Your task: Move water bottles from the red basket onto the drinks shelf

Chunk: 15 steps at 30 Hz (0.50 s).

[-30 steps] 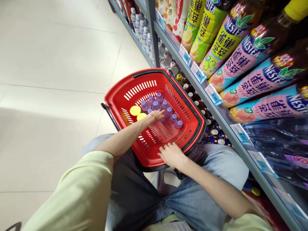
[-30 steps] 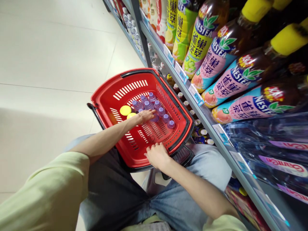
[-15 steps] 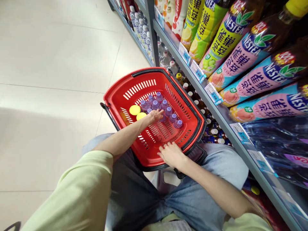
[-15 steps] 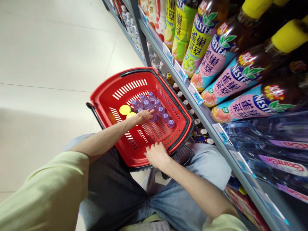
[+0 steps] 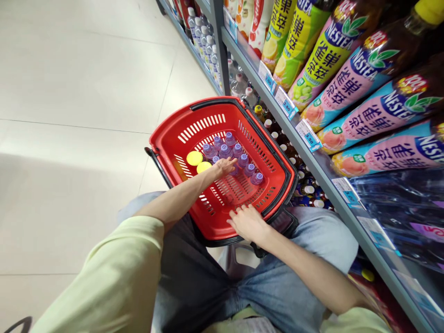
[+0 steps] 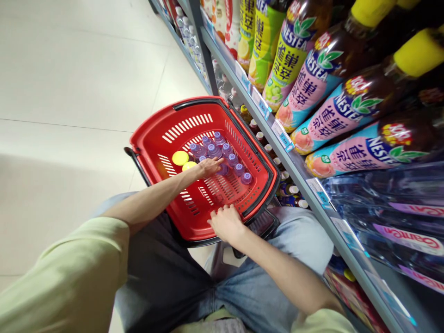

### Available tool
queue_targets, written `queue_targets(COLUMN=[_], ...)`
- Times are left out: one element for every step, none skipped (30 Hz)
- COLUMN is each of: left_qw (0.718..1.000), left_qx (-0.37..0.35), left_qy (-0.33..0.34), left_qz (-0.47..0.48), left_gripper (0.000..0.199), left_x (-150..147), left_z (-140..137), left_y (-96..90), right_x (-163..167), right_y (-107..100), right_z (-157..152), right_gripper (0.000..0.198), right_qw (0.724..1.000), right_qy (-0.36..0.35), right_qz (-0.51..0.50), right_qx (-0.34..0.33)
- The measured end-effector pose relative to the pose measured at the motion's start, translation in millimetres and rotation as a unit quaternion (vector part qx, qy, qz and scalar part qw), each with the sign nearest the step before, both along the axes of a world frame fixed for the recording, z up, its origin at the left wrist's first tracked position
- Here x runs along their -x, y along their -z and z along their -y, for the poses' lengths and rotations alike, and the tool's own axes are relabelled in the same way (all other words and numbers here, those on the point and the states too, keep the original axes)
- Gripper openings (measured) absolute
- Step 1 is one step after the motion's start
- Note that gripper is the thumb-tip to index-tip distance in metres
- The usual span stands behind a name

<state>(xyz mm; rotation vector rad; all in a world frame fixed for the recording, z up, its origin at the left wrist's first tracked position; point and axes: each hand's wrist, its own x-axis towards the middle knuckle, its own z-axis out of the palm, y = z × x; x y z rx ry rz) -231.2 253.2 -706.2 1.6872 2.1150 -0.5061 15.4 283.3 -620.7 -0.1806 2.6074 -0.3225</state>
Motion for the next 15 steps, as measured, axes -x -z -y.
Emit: queue_targets(left_qw=[1.0,1.0,1.0,1.0,1.0,1.0,1.0,1.0,1.0,1.0,1.0,1.0,0.999,0.999,0.999], left_qx=[-0.001,-0.001,-0.002,-0.001,0.0,0.001,0.002,0.003,0.002,0.0,-0.002,-0.003,-0.006,-0.011,-0.018], left_qy=[-0.001,-0.003,-0.004,-0.007,-0.01,-0.013,-0.017,-0.02,-0.023,-0.025,-0.027,-0.028,-0.028,-0.029,-0.029], left_qz=[-0.003,-0.005,-0.007,-0.008,-0.009,-0.009,-0.008,-0.007,-0.004,-0.001,0.004,0.008,0.012,0.016,0.019], left_gripper=[0.032,0.033,0.035,0.037,0.04,0.042,0.045,0.047,0.049,0.05,0.05,0.049,0.048,0.048,0.048], left_x=[-0.1,-0.2,-0.4,-0.6,-1.0,-1.7,-2.7,-4.3,-6.4,-9.1,-12.4,-16.3,-20.7,-25.6,-30.9], left_z=[1.0,1.6,1.9,1.7,1.0,-0.1,-1.5,-3.1,-4.8,-6.4,-7.8,-9.0,-9.8,-10.1,-10.0], left_y=[0.5,1.0,1.4,1.7,1.7,1.0,-0.3,-2.7,-6.2,-11.0,-16.9,-24.2,-32.5,-42.0,-52.6], right_x=[-0.1,-0.1,-0.2,-0.2,-0.1,0.2,0.8,1.6,2.9,4.4,6.1,8.1,10.2,12.4,14.7], right_y=[-0.1,-0.3,-0.8,-1.5,-2.6,-4.1,-5.9,-8.1,-10.5,-12.9,-15.1,-17.0,-18.3,-19.0,-18.9], right_z=[0.2,0.4,0.3,0.0,-0.7,-1.9,-3.8,-6.3,-9.5,-13.4,-18.0,-23.1,-28.6,-34.4,-40.2], right_gripper=[0.041,0.041,0.042,0.042,0.041,0.041,0.041,0.041,0.04,0.041,0.041,0.043,0.046,0.05,0.056], right_qw=[1.0,1.0,1.0,1.0,1.0,1.0,1.0,1.0,1.0,1.0,0.999,0.998,0.996,0.993,0.991], right_qy=[0.0,0.0,0.001,0.001,0.0,-0.001,-0.002,0.0,0.007,0.02,0.039,0.06,0.082,0.101,0.12], right_qz=[0.001,0.002,0.003,0.004,0.004,0.004,0.004,0.005,0.007,0.011,0.015,0.017,0.016,0.012,0.003], right_qx=[0.001,0.001,0.001,0.002,0.003,0.004,0.003,0.001,-0.003,-0.009,-0.018,-0.029,-0.041,-0.053,-0.064])
